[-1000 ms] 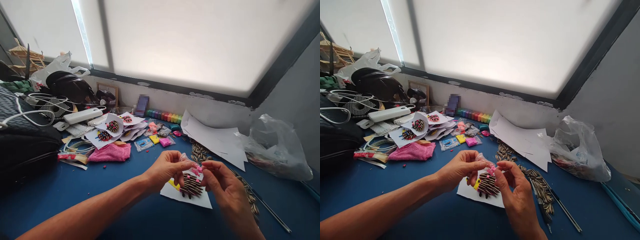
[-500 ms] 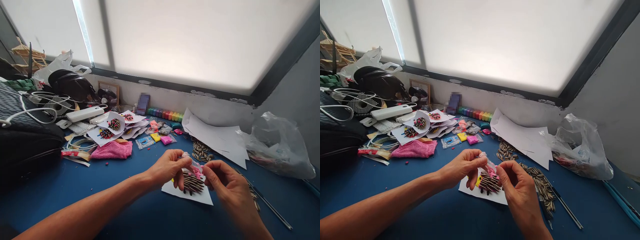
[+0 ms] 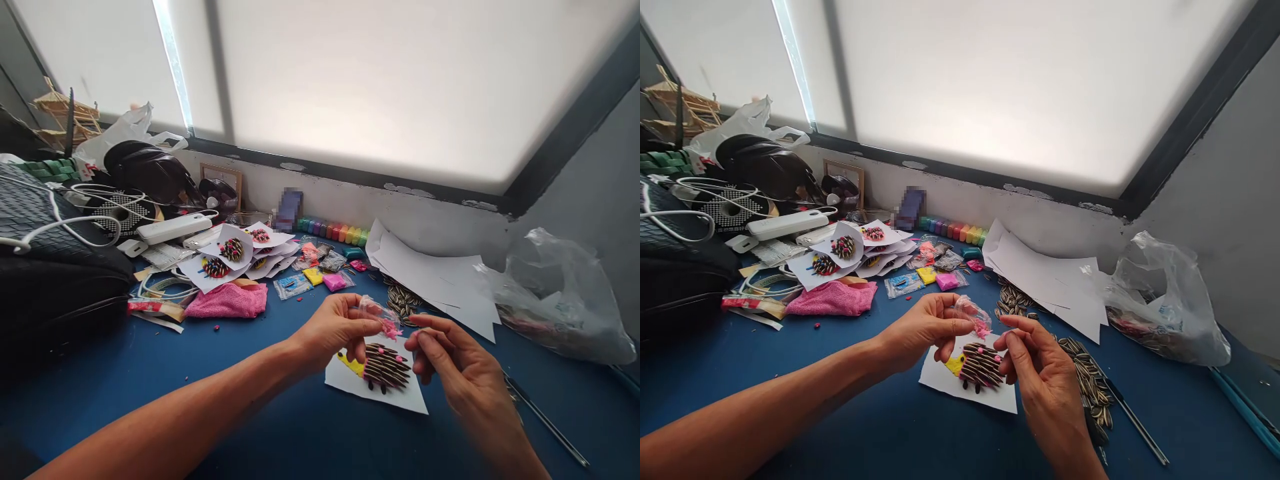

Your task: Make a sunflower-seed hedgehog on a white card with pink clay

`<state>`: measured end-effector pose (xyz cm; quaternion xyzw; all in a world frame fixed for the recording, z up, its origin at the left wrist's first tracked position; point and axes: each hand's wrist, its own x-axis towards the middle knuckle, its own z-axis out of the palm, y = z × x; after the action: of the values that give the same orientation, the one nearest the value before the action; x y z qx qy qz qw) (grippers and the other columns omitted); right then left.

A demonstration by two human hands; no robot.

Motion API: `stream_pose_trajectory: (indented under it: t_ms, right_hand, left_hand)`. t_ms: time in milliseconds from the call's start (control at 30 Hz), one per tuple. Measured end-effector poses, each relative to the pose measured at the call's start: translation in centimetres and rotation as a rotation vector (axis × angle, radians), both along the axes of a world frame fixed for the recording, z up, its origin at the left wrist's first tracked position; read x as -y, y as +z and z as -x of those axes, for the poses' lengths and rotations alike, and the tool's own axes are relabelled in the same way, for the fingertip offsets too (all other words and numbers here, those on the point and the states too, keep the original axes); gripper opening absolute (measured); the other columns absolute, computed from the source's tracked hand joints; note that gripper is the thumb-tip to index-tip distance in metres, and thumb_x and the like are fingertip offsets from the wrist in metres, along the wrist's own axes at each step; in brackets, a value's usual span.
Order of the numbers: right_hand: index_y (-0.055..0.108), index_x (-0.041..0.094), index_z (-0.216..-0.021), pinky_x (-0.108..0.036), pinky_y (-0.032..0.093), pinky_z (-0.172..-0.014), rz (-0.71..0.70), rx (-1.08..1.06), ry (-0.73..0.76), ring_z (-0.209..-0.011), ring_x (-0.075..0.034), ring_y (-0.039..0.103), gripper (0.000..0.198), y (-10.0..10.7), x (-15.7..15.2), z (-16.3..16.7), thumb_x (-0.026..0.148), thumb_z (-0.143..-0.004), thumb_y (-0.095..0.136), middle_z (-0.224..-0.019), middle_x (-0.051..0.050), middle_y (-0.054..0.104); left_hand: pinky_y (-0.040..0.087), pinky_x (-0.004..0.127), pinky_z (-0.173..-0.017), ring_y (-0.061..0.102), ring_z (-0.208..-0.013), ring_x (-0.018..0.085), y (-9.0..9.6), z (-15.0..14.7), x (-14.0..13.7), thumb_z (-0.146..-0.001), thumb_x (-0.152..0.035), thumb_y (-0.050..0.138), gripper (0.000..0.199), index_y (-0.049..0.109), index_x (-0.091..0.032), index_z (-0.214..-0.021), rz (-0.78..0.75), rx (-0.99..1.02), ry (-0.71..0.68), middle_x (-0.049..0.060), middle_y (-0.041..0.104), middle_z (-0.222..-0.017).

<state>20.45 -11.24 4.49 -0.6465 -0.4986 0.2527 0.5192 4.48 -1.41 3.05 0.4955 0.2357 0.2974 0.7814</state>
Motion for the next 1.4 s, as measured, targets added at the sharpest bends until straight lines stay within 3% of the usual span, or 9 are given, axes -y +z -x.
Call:
stream_pose_trajectory:
  t_ms: [200,300,433,667,1000,1167,1400]
  right_hand:
    - [0.069,0.02,-0.082,-0.027,0.05,-0.052,0.051,0.075,0.038,-0.051,-0.014,0.055,0.033,-0.1,0.0,-0.5,0.049,-0.085,0.054,-0.057,0.0,0.056]
    - [0.068,0.021,-0.091,-0.029,0.051,-0.055,0.043,0.201,0.032,-0.057,-0.016,0.059,0.032,-0.3,0.2,-0.5,0.051,-0.084,0.058,-0.066,-0.001,0.063]
    - [0.067,0.024,-0.097,-0.03,0.051,-0.058,-0.071,0.414,0.043,-0.061,-0.016,0.058,0.026,-0.9,0.4,-0.3,0.046,-0.083,0.066,-0.081,-0.003,0.067]
    - [0.068,0.025,-0.085,-0.029,0.05,-0.061,-0.184,0.516,0.128,-0.067,-0.017,0.06,0.014,-1.0,0.5,-0.2,0.036,-0.091,0.06,-0.082,-0.004,0.067]
    - [0.073,0.028,-0.098,-0.03,0.053,-0.065,-0.222,0.54,0.194,-0.077,-0.019,0.065,0.016,-1.1,0.4,-0.3,0.03,-0.092,0.059,-0.092,-0.005,0.069]
    - [0.071,0.028,-0.098,-0.027,0.05,-0.059,-0.276,0.558,0.216,-0.067,-0.015,0.061,0.014,-1.4,0.5,-0.4,0.023,-0.091,0.06,-0.086,-0.002,0.067]
    - [0.07,0.026,-0.083,-0.025,0.049,-0.06,-0.134,0.315,0.21,-0.068,-0.015,0.061,0.011,-0.6,0.7,0.2,0.034,-0.089,0.064,-0.078,-0.001,0.066]
  left_hand:
    - [0.032,0.015,-0.033,0.05,-0.033,0.005,-0.4,-0.1,-0.2,-0.073,-0.03,0.076,0.031,0.058,-0.012,-0.092,0.012,-0.012,0.0,-0.003,0.061,-0.059]
    - [0.032,0.015,-0.033,0.051,-0.033,0.006,-0.4,-0.1,-0.3,-0.073,-0.03,0.075,0.03,0.059,-0.012,-0.091,0.024,-0.004,-0.006,-0.003,0.06,-0.059]
    - [0.032,0.016,-0.033,0.05,-0.034,0.005,-0.4,-0.1,-0.1,-0.071,-0.033,0.077,0.032,0.061,-0.012,-0.088,0.034,-0.003,-0.035,-0.003,0.061,-0.059]
    - [0.033,0.015,-0.035,0.05,-0.034,0.005,-0.4,-0.3,0.5,-0.07,-0.038,0.079,0.038,0.064,-0.011,-0.091,0.038,-0.013,-0.125,-0.004,0.057,-0.055]
    - [0.031,0.015,-0.034,0.047,-0.034,0.003,-0.8,-0.3,0.4,-0.062,-0.038,0.088,0.041,0.06,-0.013,-0.079,0.02,-0.015,-0.056,-0.003,0.063,-0.061]
    - [0.03,0.015,-0.033,0.046,-0.035,0.002,-0.5,-0.5,0.6,-0.059,-0.033,0.09,0.044,0.056,-0.014,-0.078,0.053,-0.014,-0.054,-0.002,0.065,-0.068]
    - [0.027,0.016,-0.034,0.041,-0.036,0.001,-0.5,-0.4,0.6,-0.059,-0.038,0.089,0.045,0.057,-0.013,-0.079,0.005,0.001,-0.091,-0.005,0.057,-0.06]
